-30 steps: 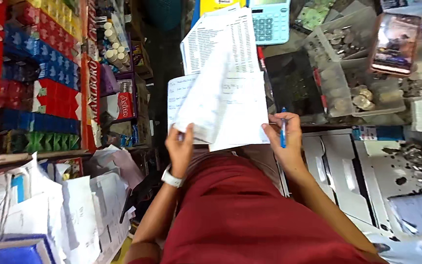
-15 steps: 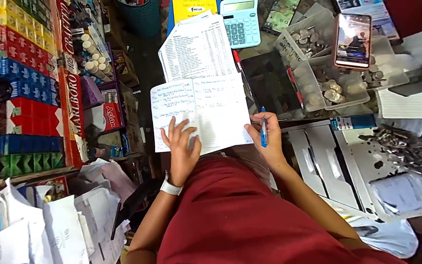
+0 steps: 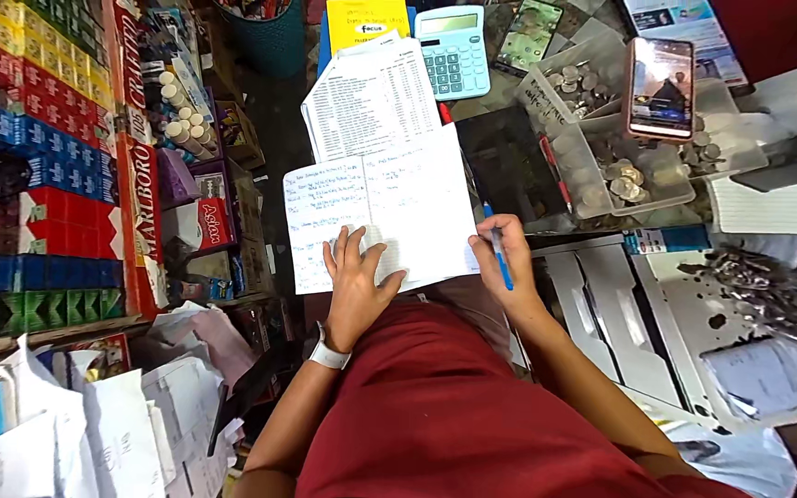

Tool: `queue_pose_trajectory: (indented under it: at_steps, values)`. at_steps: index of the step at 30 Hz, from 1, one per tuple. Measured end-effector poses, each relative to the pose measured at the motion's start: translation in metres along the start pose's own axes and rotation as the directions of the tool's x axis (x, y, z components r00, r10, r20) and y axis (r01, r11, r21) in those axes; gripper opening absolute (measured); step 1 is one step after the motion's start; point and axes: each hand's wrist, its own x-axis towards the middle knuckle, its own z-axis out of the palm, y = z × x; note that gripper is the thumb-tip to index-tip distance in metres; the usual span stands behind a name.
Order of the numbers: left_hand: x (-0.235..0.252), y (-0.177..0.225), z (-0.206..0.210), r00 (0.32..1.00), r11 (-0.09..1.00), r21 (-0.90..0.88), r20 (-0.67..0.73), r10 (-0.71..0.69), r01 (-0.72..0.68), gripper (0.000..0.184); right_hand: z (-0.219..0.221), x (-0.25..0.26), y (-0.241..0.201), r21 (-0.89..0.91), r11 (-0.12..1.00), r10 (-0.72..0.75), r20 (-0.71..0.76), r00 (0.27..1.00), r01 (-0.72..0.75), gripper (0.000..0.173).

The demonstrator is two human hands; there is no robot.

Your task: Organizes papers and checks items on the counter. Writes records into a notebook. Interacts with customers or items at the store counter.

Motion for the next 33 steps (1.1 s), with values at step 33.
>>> queue_pose_trajectory:
  at_steps: [33]
  values:
    - [0.002,0.001,-0.033,0.871,0.811,-0.320,0.216,-0.441,0.490,0.033,0.012,0.028,0.001,-0.205,0.978,0.066,0.170,0.983,-0.030,0.027]
